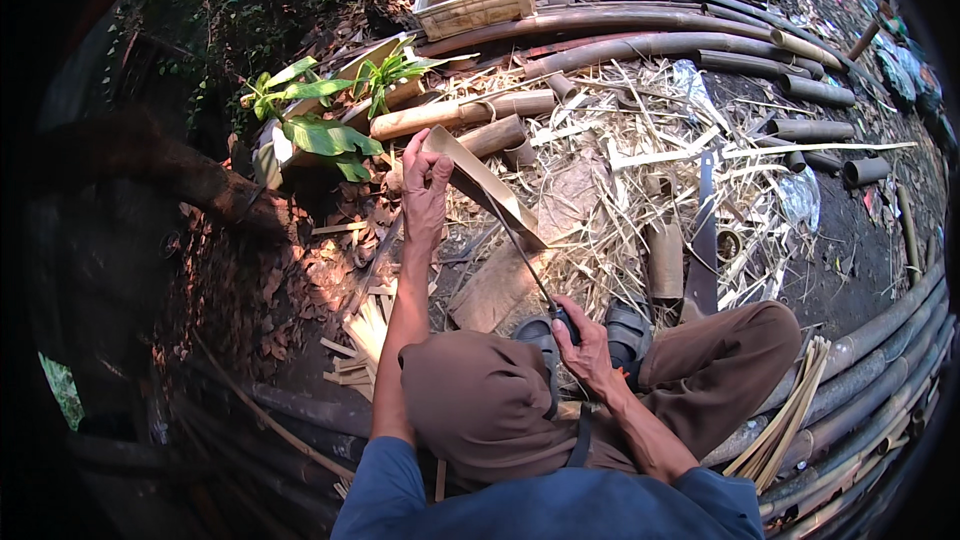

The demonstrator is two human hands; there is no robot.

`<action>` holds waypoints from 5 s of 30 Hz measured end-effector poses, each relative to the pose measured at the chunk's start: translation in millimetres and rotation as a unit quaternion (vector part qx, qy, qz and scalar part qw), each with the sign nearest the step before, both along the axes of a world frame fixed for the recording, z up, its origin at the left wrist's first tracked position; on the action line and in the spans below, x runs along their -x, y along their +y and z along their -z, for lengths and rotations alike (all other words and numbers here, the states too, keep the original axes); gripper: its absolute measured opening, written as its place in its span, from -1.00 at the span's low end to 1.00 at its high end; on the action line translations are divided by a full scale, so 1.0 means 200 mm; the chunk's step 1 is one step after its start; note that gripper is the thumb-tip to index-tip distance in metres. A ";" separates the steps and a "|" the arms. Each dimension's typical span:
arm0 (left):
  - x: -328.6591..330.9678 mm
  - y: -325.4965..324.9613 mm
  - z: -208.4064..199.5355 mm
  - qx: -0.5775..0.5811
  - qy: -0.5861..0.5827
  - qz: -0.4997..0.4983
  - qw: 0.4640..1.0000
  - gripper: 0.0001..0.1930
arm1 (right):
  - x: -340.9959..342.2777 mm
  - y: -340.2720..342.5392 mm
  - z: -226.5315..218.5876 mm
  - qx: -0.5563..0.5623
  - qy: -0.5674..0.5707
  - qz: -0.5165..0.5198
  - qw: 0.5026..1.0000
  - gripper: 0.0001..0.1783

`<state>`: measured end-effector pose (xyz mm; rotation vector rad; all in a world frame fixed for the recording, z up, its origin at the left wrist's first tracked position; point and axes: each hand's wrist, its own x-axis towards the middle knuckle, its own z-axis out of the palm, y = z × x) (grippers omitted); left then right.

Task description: The person sits on the ground and uses a machete to split bamboo pieces into thin strips. They repeatedly position bamboo segments, strike them with the machete, and separate the resulting strips, accumulating a pile of split bamboo on the ground.

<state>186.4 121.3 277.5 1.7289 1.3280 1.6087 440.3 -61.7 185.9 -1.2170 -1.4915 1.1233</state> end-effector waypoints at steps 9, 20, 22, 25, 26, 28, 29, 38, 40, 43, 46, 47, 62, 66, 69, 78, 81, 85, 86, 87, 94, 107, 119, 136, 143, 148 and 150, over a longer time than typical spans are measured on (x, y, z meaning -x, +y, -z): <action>-0.04 0.02 0.01 -0.003 -0.010 0.000 1.000 -0.67 | -0.02 0.01 0.03 -0.020 -0.021 0.017 0.999 -0.60; -0.21 -0.06 0.02 -0.011 -0.003 -0.024 1.000 -0.66 | 0.12 0.14 -0.02 -0.021 0.004 0.040 0.999 -0.56; -0.27 -0.09 0.01 -0.036 0.015 -0.035 0.999 -0.66 | 0.14 0.20 0.19 0.054 -0.025 0.050 0.997 -0.63; -0.30 -0.10 -0.02 -0.042 0.056 -0.010 0.997 -0.67 | 0.08 0.25 0.50 0.169 -0.050 0.073 0.982 -0.64; -0.29 -0.07 -0.03 -0.043 0.035 -0.005 0.998 -0.68 | 0.08 0.25 0.54 0.167 -0.044 0.080 0.982 -0.64; -0.24 -0.07 -0.01 -0.033 -0.004 -0.010 0.999 -0.70 | 0.10 0.22 0.51 0.172 -0.035 0.079 0.981 -0.62; -0.16 -0.06 0.05 -0.028 -0.063 0.005 0.998 -0.72 | 0.11 0.17 0.48 0.186 -0.034 0.068 0.980 -0.62; 0.16 0.05 0.05 0.088 -0.201 0.049 0.974 -0.71 | 0.11 0.06 0.59 0.210 -0.106 0.078 0.969 -0.60; 0.31 0.13 0.14 0.117 -0.259 0.039 0.958 -0.72 | 0.11 0.08 0.36 0.173 -0.079 0.070 0.979 -0.54; 0.14 0.19 0.15 0.086 -0.264 0.008 0.961 -0.77 | 0.03 0.11 -0.04 0.030 0.006 0.044 0.999 -0.55; 0.14 0.21 0.14 0.069 -0.290 0.012 0.954 -0.83 | 0.02 0.13 -0.09 -0.182 0.181 -0.015 0.966 -0.52; 0.15 0.20 0.14 0.063 -0.267 0.027 0.961 -0.75 | 0.02 0.11 0.02 -0.141 0.113 -0.004 0.984 -0.54; -0.12 0.21 0.07 -0.085 -0.099 -0.034 0.991 -0.74 | -0.15 -0.11 0.11 0.080 -0.162 0.006 0.984 -0.66; -0.11 0.30 0.04 -0.048 -0.044 0.018 0.998 -0.72 | -0.18 -0.01 -0.11 -0.093 -0.058 -0.011 0.994 -0.57; -0.14 0.33 0.03 -0.073 -0.034 0.040 0.996 -0.72 | -0.22 0.04 0.17 -0.109 0.093 -0.046 0.989 -0.52; -0.02 0.27 0.06 -0.039 -0.040 -0.044 0.997 -0.70 | -0.09 -0.09 0.03 0.100 -0.228 -0.008 0.968 -0.59; 0.20 0.29 0.09 -0.096 -0.203 -0.169 0.960 -0.66 | -0.09 -0.13 0.03 0.141 -0.197 -0.013 0.970 -0.59; 0.51 0.12 0.19 0.045 -0.529 -0.191 0.826 -0.60 | -0.19 -0.17 0.26 0.282 -0.141 0.010 0.949 -0.51; 0.50 0.07 0.24 0.081 -0.570 -0.164 0.801 -0.57 | -0.20 -0.16 0.31 0.284 -0.124 0.020 0.951 -0.50; 0.48 0.00 0.35 0.134 -0.579 -0.114 0.796 -0.54 | -0.20 -0.13 0.33 0.257 -0.093 0.032 0.961 -0.48; 0.75 -0.40 1.38 0.208 -0.647 -0.098 0.727 -0.49 | 0.07 0.16 0.00 0.105 0.008 0.081 0.991 -0.39; -0.19 -0.65 0.43 -0.016 0.076 -0.004 0.997 -0.48 | 0.32 0.33 -0.29 0.006 -0.004 0.022 1.000 -0.56; 0.34 -0.79 0.45 0.071 -0.309 -0.203 0.926 -0.80 | 0.50 0.85 -0.01 -0.166 0.009 0.000 0.986 -0.86; -0.05 -0.33 0.28 0.114 -0.084 -0.084 0.986 -0.69 | 0.00 0.35 -0.20 0.039 -0.021 0.055 0.998 -0.58; -0.10 -0.29 0.42 0.079 0.032 -0.031 0.996 -0.69 | 0.03 0.25 -0.63 0.010 -0.043 -0.048 0.998 -0.55; -0.14 -0.34 0.37 0.129 0.007 -0.009 0.992 -0.74 | 0.08 0.25 -0.68 0.021 -0.010 -0.060 0.998 -0.57; -0.14 -0.36 0.34 0.131 0.019 -0.001 0.991 -0.74 | 0.10 0.26 -0.68 0.026 -0.003 -0.064 0.998 -0.58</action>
